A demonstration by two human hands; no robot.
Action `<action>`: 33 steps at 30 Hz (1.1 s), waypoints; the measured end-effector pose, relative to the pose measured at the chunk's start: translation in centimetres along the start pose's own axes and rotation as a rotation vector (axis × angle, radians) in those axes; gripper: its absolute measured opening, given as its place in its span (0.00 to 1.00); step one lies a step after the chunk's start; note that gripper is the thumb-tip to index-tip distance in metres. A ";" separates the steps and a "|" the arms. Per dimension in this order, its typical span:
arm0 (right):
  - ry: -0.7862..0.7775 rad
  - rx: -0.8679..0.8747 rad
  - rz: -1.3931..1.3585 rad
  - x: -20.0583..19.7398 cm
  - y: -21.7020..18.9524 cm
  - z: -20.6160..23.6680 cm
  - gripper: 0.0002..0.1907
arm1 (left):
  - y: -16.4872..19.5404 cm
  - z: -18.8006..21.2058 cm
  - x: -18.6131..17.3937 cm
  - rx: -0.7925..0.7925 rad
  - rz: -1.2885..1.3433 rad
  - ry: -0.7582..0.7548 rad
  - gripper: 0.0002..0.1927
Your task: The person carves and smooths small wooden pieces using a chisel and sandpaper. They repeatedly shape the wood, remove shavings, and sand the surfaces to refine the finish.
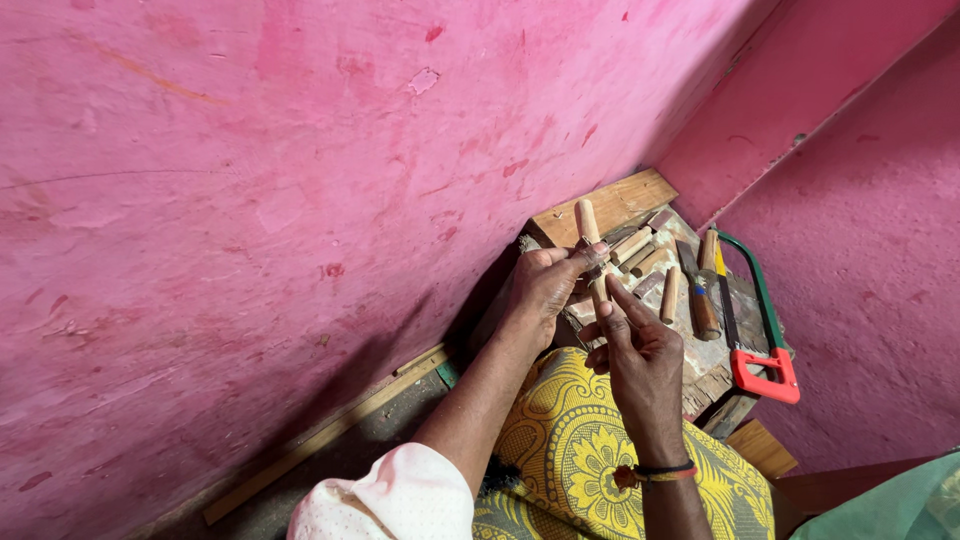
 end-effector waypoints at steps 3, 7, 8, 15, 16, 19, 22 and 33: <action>-0.008 0.000 0.012 0.1 -0.1 0.1 0.23 | -0.1 0.0 -0.1 -0.009 -0.002 0.003 0.14; -0.007 0.012 0.031 0.2 -0.2 0.1 0.23 | 0.1 0.0 -0.2 0.001 -0.026 0.017 0.14; -0.008 0.015 0.038 0.2 -0.3 0.1 0.23 | 0.2 0.1 -0.2 0.006 -0.028 0.021 0.15; -0.015 0.027 0.063 0.2 -0.5 0.4 0.23 | 0.4 0.3 -0.3 0.001 -0.018 0.044 0.15; -0.012 0.027 0.061 0.1 -0.5 0.4 0.23 | 0.3 0.3 -0.3 -0.002 -0.018 0.046 0.15; -0.010 0.018 0.053 0.1 -0.6 0.4 0.23 | 0.4 0.3 -0.3 0.003 -0.020 0.043 0.15; -0.012 0.008 0.043 0.2 -0.6 0.4 0.23 | 0.2 0.2 -0.1 0.000 0.020 0.028 0.15; -0.008 0.017 0.031 0.3 -0.2 0.5 0.23 | 0.0 -0.1 -0.5 0.012 -0.049 0.047 0.15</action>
Point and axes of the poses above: each hand's wrist, its own z-axis away from the middle knuckle, its own x-axis out of the palm, y = z × x, the point moved 10 cm from there along -z, towards the middle knuckle, and after that the axes turned 6 degrees about x, right-handed, at the moved point
